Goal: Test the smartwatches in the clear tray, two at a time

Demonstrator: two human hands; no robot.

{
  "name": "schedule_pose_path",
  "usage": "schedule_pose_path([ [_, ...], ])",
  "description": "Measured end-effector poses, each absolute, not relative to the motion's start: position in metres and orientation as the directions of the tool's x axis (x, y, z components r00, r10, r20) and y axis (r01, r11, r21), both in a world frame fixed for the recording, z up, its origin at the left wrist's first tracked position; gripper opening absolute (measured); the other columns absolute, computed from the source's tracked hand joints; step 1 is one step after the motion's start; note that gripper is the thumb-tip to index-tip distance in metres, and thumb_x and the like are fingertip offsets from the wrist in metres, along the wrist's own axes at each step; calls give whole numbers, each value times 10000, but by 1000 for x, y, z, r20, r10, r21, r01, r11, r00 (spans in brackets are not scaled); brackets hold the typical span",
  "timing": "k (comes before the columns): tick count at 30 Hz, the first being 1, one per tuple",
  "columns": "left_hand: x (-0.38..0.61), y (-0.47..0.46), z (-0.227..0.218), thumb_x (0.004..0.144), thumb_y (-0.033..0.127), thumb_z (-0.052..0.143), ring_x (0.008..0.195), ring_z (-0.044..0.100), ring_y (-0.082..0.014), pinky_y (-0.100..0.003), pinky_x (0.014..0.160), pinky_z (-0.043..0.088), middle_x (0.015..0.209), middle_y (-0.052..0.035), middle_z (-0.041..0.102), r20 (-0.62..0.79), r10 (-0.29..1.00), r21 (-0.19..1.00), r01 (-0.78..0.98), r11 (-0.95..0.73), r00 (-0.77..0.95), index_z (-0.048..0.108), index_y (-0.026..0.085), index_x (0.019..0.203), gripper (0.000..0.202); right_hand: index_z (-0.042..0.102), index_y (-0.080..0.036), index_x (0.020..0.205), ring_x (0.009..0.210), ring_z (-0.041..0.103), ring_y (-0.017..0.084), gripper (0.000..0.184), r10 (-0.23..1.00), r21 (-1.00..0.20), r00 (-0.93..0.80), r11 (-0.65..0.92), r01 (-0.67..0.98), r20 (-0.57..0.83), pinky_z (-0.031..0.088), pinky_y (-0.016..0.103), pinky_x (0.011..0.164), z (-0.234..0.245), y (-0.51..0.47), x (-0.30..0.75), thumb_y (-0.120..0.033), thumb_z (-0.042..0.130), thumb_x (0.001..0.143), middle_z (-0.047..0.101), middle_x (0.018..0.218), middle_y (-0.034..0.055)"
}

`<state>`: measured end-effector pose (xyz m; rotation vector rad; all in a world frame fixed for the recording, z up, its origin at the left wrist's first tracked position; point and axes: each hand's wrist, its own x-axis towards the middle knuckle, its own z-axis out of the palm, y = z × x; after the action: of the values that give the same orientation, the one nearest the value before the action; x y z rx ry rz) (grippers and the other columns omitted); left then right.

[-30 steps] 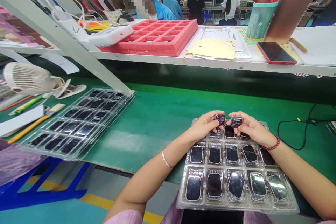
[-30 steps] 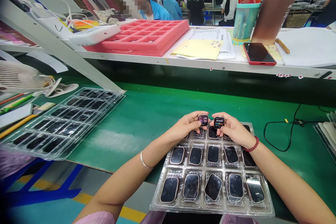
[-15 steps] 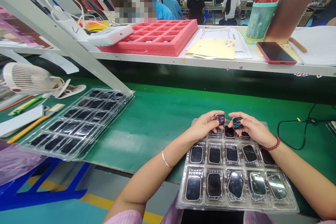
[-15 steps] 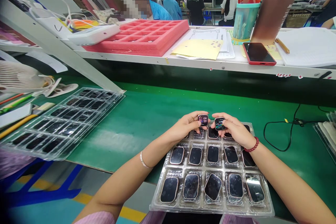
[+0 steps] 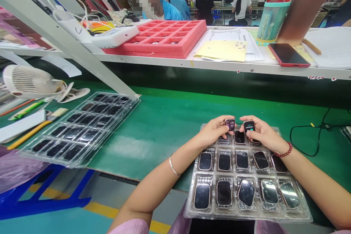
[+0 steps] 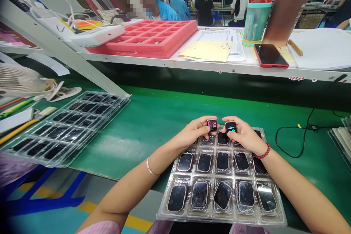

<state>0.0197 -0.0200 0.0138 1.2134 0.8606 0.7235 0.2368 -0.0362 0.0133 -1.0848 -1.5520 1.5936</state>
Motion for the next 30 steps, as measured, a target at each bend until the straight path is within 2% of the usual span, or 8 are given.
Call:
schedule_pose_path([
  [3,20,-20,13,828,176,539,841,644,-155,-243,631,481,1109,-118,631,-167,850,979,-19,203,500,526,153,1243,416,518,-209,1107,662,504,119,315,890,-990,-445,-41,137,-99,405,239,534,15,-37,237,-153,549,798,606,859,8],
  [6,20,-20,13,823,179,547,842,646,-157,-241,627,477,1102,-115,631,-168,849,979,-16,203,500,526,150,1241,419,504,-213,1115,694,504,127,365,877,-993,-473,-28,118,-81,383,239,535,17,-37,238,-115,539,766,600,881,13],
  [13,20,-19,12,826,176,542,842,649,-155,-241,632,472,1126,-123,626,-172,846,978,-14,207,505,521,147,1246,422,486,-236,1134,691,504,122,442,866,-994,-490,-61,89,-96,393,241,536,17,-37,238,-84,527,721,591,918,5],
  [23,19,-19,12,823,174,548,838,649,-158,-244,631,476,1079,-108,635,-173,849,978,-17,209,499,532,155,1238,416,483,-221,1144,582,481,81,414,863,-994,-494,-80,73,-106,429,242,528,16,-37,237,-92,526,753,582,883,-7],
  [30,19,-19,11,818,185,566,834,651,-158,-240,623,474,1074,-106,637,-161,851,978,-36,206,501,544,161,1226,409,480,-227,1153,670,500,104,463,851,-997,-520,-69,35,-78,436,233,540,15,-37,238,-59,530,725,573,908,-3],
])
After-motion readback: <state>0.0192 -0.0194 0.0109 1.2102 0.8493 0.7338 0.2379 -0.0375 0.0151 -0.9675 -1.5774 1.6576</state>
